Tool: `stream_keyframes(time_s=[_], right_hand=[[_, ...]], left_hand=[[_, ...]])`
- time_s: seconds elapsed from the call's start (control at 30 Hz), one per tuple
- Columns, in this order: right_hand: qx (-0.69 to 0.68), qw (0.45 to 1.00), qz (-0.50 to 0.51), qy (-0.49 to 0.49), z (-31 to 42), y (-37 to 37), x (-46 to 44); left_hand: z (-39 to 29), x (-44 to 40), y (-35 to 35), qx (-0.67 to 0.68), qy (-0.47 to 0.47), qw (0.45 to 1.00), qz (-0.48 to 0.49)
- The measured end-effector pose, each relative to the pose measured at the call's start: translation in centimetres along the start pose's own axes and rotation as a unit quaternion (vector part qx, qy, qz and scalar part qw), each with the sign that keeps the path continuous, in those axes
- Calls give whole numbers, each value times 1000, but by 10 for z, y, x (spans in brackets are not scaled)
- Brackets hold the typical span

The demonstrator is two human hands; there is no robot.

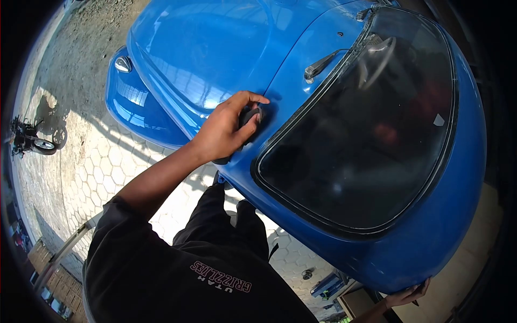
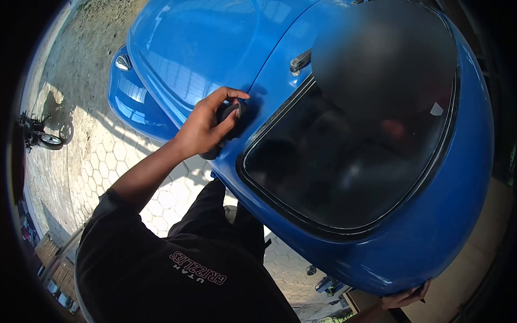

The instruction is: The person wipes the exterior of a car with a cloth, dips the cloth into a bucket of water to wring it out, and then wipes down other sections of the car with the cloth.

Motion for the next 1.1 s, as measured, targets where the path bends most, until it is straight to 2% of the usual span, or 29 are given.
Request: stream_keyframes(time_s=[0.07, 0.13, 0.2, 0.3, 0.43, 0.53, 0.73, 0.8, 0.9, 1.0, 1.07, 1.1], right_hand=[[-1, 1000, 0, 6, -4, 1, 0], [8, 1000, -5, 0, -2, 0, 1], [8, 1000, -10, -4, -1, 1, 1], [2, 1000, -17, -11, 0, 0, 1], [3, 1000, -17, -19, 7, 1, 1], [-13, 999, -25, -26, 13, -5, 1], [-12, 999, -25, -18, 10, -3, 2], [-14, 1000, -24, -14, 9, -2, 1], [-17, 999, -27, -15, 10, -3, 0], [-12, 999, -31, -24, 18, -5, 0], [1, 999, -29, -22, 15, -3, -1], [-7, 999, -36, -35, 14, -3, 1]], left_hand=[[-21, -28, -6, 133, 22, 991, 3], [-30, -56, -26, 50, -123, 991, -27], [-22, -62, -60, -102, -224, 968, -52], [-7, -55, -76, -160, -237, 958, -24], [-4, -20, -70, -150, -209, 966, -3], [1, 27, -56, -109, -163, 979, 50], [12, 119, -35, 115, 20, 985, 124], [-6, 118, -45, 132, -6, 985, 111], [-68, 89, -63, 196, -51, 964, 172], [-137, 62, -82, 266, -142, 921, 245], [-184, 47, -90, 321, -242, 891, 214], [-199, 41, -92, 347, -262, 876, 210]])
Point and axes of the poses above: each hand's wrist, its own x-axis away from the middle knuckle, its own y-axis out of the back of the hand, z = x × y, the point moved 5 cm from there along -x, towards the middle knuckle, and after that the axes turned 8 degrees about -x, right-handed, at the moved point
